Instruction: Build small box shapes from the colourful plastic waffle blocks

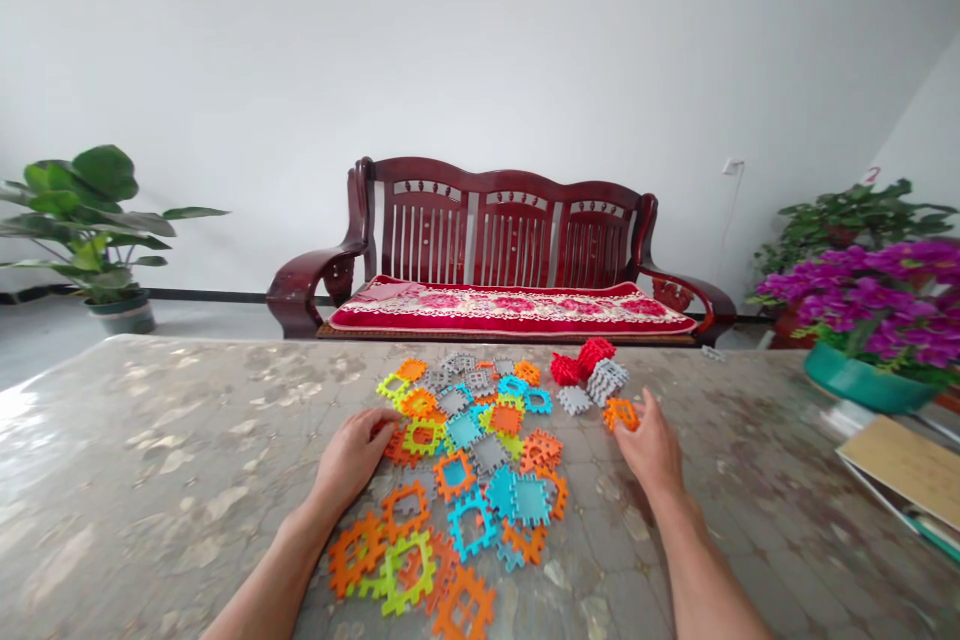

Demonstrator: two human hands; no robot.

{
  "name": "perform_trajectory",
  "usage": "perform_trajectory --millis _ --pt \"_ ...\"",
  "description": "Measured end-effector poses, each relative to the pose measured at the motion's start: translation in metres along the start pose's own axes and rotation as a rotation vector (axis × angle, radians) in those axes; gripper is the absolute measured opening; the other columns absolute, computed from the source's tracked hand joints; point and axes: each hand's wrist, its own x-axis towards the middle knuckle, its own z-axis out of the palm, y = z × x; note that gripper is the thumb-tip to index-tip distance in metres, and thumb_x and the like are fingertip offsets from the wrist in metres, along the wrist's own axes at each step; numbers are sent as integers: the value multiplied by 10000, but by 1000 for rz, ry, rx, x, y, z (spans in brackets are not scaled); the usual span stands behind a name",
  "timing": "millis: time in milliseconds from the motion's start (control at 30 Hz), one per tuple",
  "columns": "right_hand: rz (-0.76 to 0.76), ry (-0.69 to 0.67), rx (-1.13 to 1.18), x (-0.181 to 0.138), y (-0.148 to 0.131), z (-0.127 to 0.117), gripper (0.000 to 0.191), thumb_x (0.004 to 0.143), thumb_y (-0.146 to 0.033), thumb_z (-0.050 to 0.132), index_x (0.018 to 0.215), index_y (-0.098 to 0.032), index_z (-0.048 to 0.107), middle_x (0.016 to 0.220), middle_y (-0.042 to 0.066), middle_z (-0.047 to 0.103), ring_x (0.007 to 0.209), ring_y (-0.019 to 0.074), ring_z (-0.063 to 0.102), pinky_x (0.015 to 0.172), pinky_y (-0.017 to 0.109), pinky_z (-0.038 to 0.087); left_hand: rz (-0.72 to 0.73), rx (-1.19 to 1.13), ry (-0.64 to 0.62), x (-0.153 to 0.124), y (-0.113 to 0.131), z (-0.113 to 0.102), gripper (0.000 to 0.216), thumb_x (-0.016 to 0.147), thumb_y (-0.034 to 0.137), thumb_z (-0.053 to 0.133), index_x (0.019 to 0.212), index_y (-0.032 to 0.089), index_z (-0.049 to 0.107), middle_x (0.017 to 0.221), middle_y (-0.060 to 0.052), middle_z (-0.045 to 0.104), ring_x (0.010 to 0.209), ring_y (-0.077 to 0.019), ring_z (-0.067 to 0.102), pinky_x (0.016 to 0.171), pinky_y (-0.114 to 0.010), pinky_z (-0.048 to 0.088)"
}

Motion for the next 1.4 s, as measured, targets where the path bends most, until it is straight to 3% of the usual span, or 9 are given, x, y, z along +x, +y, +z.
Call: perform_trajectory --millis 233,400,1033,1400 --pt "1 -58 -134 -2 2 -1 658 814 -364 527 1408 -113 396 1231 157 648 1062 284 622 875 358 449 5 2 7 -1 0 0 310 834 350 455 965 246 717 1035 -16 739 1002 -208 647 933 -308 456" --pt "25 -100 -232 -3 0 -4 710 810 -490 547 1398 -113 418 1112 166 682 1018 318 626 822 382 459 4 6 20 -1 -1 1 296 821 343 470 952 253 720 1026 -11 741 996 -204 649 931 -300 457" --pt "-52 -132 -304 -5 5 -6 596 842 -348 502 1374 -84 455 1115 171 690 1025 297 629 863 367 447 -7 19 -11 0 3 -1 309 820 338 454 955 246 715 1023 -12 743 998 -203 650 923 -295 456" --pt "-43 -66 -357 -14 3 -6 561 847 -396 506 1319 -94 514 1061 177 686 987 317 619 834 401 448 -1 8 -8 2 -3 2 306 822 328 456 969 246 712 1058 -22 736 1026 -209 638 950 -314 449"
